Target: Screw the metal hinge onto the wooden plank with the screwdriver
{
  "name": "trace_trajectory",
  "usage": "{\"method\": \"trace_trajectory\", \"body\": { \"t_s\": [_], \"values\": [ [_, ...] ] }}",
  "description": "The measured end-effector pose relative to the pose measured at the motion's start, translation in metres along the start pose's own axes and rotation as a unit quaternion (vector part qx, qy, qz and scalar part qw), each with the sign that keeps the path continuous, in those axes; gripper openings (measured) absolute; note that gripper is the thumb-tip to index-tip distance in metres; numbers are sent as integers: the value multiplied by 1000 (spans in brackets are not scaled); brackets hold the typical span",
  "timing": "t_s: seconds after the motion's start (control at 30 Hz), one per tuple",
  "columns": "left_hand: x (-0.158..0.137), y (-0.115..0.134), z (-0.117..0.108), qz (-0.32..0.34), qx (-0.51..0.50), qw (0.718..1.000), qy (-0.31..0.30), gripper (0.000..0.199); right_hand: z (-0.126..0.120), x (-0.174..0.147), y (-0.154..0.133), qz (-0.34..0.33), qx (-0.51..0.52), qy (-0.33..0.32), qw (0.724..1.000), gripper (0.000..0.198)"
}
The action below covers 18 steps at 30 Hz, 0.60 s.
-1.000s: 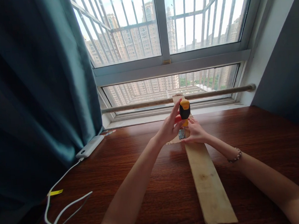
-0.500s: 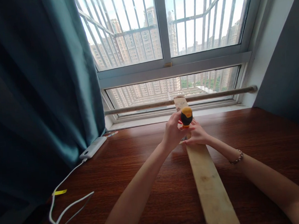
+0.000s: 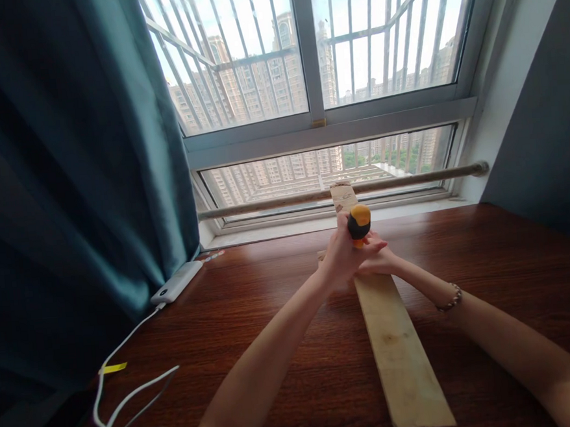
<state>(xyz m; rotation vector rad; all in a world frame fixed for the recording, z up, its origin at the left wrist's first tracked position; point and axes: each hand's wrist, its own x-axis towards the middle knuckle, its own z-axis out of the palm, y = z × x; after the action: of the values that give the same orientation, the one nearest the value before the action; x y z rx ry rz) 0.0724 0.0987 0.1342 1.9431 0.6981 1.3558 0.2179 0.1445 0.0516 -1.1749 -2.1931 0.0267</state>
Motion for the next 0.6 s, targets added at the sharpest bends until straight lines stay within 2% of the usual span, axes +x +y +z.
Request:
{"method": "trace_trajectory", "body": {
  "t_s": [0.1, 0.23, 0.37, 0.43, 0.53, 0.6],
  "values": [
    [13, -9, -2, -31, -35, 999, 29, 35, 2, 2, 2, 0, -27, -17, 999, 78],
    [23, -10, -11, -56, -9, 997, 50, 39, 4, 4, 6, 8, -36, -32, 999, 94],
    [19, -7, -13, -38, 1, 997, 72, 39, 5, 4, 6, 10, -30, -28, 999, 93],
    [17, -8, -11, -32, -13, 996, 82, 46, 5, 3, 6, 11, -24, -27, 999, 92],
    [16, -5, -10, -31, -78, 991, 103, 54, 4, 3, 4, 14, -23, -17, 999, 87],
    [18, 5, -14, -25, -151, 983, 101, 51, 3, 3, 2, 11, -24, -15, 1000, 79]
  ]
}}
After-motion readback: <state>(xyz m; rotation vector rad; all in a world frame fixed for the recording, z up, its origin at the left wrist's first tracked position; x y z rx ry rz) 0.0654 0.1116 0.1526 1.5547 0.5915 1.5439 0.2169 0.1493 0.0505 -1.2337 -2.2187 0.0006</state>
